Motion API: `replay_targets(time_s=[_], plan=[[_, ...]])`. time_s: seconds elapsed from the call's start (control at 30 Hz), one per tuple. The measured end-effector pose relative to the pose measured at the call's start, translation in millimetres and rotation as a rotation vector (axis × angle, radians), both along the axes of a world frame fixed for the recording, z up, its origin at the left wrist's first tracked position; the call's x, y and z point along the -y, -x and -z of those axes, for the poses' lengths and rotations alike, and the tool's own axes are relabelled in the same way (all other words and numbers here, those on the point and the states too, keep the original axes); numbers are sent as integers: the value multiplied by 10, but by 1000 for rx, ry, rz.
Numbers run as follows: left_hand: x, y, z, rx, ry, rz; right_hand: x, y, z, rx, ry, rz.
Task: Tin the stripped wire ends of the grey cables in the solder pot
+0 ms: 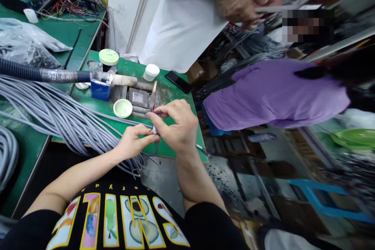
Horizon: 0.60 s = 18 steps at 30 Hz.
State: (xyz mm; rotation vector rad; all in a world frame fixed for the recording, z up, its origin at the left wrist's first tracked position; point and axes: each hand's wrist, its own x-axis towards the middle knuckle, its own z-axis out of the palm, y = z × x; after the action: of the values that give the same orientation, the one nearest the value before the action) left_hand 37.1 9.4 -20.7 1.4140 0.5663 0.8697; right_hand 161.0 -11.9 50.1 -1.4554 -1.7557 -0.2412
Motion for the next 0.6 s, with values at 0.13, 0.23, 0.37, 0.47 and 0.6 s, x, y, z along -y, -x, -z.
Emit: replay_targets(time_s=[0.13, 0.23, 0.37, 0.47, 0.6], plan=[[-9, 14, -17, -21, 3, 7, 27, -21, -10, -185, 84, -52], [-34, 46, -13, -7, 63, 13, 30, -42, 49, -369, 65, -108], [-67, 104, 6, 47, 220, 25, 16, -83, 174, -456, 13, -154], [-89, 140, 13, 109, 326, 23, 21, -127, 241, -341, -3, -184], [-126, 181, 5, 180, 395, 0, 51, -195, 329, -63, -5, -366]])
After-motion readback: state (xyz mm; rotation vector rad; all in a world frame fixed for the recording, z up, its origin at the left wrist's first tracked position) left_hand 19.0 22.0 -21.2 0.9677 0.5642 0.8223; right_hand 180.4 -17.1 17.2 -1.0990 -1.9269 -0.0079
